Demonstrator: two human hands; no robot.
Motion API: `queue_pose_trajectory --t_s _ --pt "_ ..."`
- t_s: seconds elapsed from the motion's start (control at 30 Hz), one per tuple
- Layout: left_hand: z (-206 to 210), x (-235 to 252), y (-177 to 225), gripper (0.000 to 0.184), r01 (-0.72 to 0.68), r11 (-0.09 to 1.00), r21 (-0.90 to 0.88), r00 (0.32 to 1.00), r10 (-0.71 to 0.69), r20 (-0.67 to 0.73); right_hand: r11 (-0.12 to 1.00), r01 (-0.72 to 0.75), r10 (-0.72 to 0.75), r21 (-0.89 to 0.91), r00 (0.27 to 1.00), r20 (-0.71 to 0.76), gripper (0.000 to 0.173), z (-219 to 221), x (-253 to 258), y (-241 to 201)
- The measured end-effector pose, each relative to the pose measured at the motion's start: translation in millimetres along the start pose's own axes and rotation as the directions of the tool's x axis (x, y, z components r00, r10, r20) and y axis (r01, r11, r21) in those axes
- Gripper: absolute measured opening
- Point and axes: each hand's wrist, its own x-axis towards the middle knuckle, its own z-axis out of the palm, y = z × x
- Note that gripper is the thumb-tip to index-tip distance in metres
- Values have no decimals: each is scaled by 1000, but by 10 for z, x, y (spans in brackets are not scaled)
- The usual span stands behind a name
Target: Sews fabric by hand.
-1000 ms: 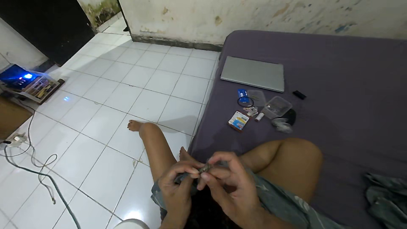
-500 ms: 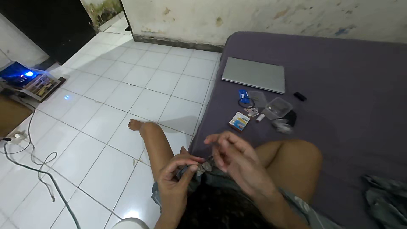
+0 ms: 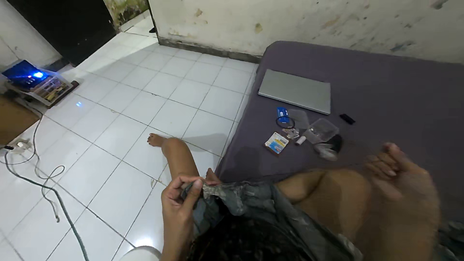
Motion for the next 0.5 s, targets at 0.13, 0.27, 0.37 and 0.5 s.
queue_pose_trajectory --t_s 0.13,0.27,0.37,0.5 --pt "60 -17 -36 8 20 1000 -23 999 -19 30 999 -6 6 44 1000 -5 43 -337 -58 -28" --pt "145 -23 -56 10 25 997 -73 999 -28 -35 1000 -5 5 -15 1000 11 42 -454 -117 17" --pt "153 -23 -53 13 2 995 -103 997 -9 -72 999 -20 20 -45 1000 -1 43 -447 -144 51" --pt "160 -27 -66 14 -4 990 -141 995 -10 -98 998 -58 57 -17 996 -71 45 -398 -110 122"
